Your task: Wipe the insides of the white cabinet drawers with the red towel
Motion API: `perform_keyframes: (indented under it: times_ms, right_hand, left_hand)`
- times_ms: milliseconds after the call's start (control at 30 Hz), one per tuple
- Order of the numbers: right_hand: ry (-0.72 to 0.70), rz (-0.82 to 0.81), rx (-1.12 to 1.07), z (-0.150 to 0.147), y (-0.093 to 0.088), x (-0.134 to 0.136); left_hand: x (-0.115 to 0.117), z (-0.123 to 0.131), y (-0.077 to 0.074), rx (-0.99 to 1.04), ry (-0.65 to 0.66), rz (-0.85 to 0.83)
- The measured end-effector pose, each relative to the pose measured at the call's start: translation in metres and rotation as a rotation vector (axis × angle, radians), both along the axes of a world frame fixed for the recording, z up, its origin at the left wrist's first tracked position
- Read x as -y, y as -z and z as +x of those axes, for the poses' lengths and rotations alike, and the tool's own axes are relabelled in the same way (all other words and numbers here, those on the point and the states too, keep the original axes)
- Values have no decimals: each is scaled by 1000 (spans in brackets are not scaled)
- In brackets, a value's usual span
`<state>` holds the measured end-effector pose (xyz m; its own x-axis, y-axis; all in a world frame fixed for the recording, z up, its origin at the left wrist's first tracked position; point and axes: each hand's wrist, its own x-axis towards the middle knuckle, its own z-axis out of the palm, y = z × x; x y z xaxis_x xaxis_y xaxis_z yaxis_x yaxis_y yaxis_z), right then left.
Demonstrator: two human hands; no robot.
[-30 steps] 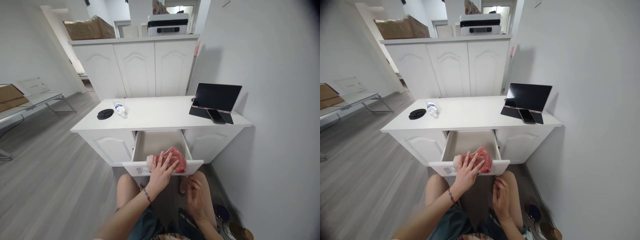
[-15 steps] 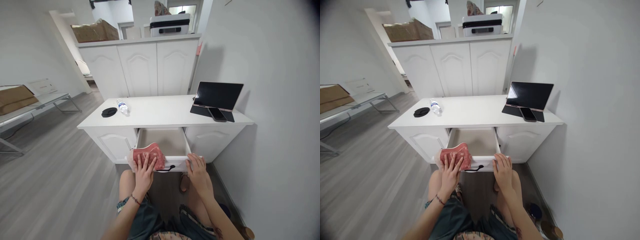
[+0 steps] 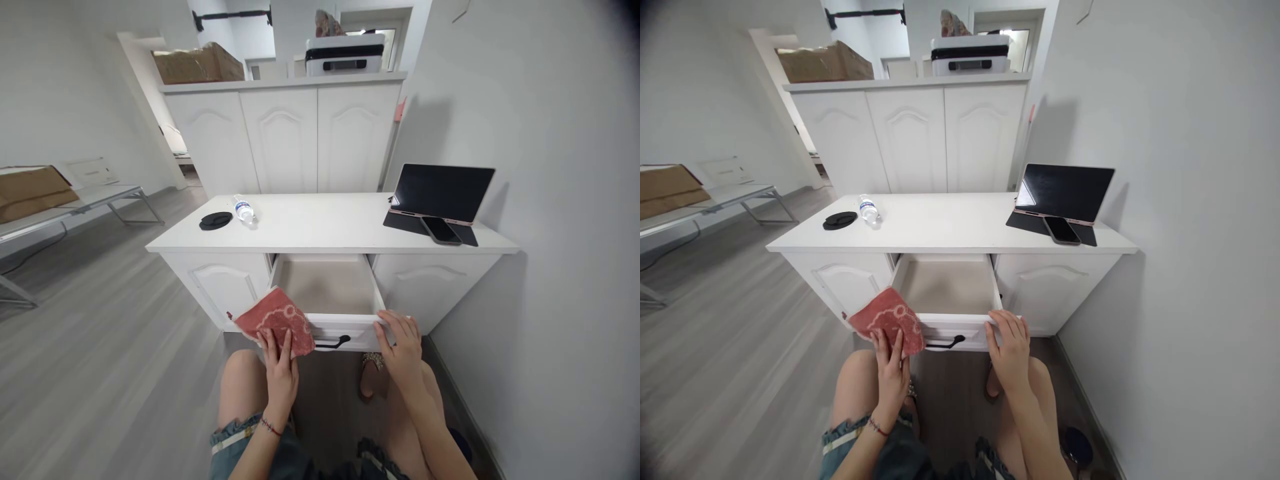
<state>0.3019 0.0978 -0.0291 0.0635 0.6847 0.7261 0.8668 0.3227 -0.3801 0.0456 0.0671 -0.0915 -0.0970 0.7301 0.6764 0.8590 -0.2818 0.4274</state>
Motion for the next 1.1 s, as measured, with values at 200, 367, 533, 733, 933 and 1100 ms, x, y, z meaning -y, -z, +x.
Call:
perform_keyframes:
  times_ms: [200,367,533,733,933,1100]
  right_hand:
    - [-12,-11,21,2,-3,-1]
    - [1,0,15,1,-3,-2]
    - [-18,-11,-11,3,-7,-1]
    - [-187,-162,-80,21,-24,2]
    - [-254,-256,-117,33,-31,3]
    - [-258,-276,-147,34,-30,1]
  left_hand:
    - [-7,7,30,123,-86,-45]
    - [-7,16,28,274,-172,-83]
    - [-1,43,26,148,-59,-89]
    - [6,88,9,-149,18,-150]
    - [6,122,-4,-252,137,-257]
    - [-2,143,17,-274,359,-259]
